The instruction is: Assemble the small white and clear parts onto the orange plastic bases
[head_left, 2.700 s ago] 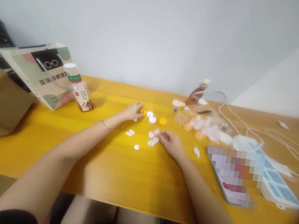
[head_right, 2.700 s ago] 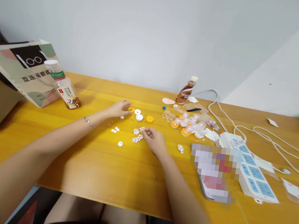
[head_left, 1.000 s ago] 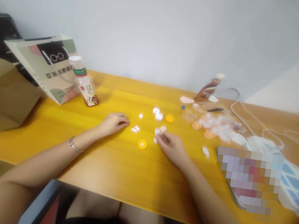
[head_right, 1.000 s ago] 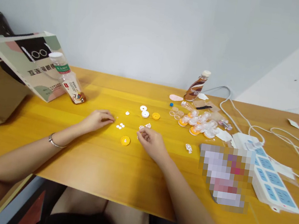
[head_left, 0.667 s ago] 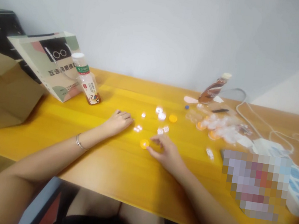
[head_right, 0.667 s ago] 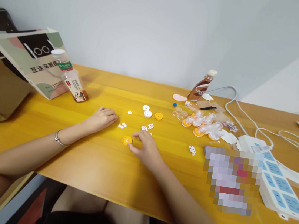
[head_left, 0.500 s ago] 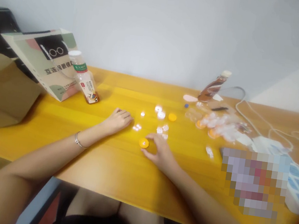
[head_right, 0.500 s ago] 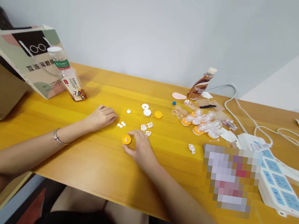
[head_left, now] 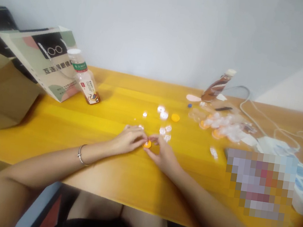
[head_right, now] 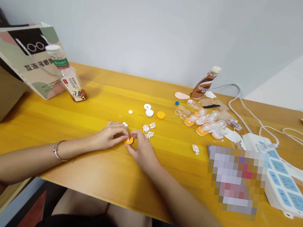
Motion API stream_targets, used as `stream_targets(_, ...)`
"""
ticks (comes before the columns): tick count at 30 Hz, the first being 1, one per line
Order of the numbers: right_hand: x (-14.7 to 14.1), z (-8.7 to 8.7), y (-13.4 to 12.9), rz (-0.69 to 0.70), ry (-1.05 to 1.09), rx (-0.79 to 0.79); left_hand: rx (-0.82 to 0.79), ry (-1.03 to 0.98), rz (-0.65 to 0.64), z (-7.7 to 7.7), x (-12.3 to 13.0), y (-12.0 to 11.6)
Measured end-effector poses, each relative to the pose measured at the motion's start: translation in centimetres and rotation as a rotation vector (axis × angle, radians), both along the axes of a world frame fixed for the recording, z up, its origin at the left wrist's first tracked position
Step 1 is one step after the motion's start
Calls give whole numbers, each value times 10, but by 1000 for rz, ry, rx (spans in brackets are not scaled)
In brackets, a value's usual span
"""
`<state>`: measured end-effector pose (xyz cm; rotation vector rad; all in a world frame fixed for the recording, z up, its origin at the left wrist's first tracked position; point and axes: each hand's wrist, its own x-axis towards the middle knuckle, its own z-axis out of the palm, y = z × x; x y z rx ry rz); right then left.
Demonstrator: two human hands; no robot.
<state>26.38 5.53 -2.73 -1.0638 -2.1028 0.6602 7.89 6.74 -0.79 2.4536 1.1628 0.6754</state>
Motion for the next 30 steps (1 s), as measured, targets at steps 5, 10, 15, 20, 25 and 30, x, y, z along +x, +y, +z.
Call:
stream_targets(5, 1, -2, 0, 4, 18, 9, 31, 28, -22, 2, 0, -3)
stream_targets(10, 1, -1, -1, 1, 18, 2, 177, 47, -114, -2, -4, -2)
stream_targets(15, 1, 0, -3, -25, 41, 1, 383, 150, -244, -2, -11, -2)
stream_targets(20, 2, 0, -5, -13, 52, -20, 414, 222, -273, 0, -13, -4)
stream_targets(25, 4, -3, -4, 0, 53, -18, 348, 91, -235, -6, -16, -2)
stream_targets(30, 4, -4, -5, -13, 45, 23, 338, 69, -249, -8, -20, -1)
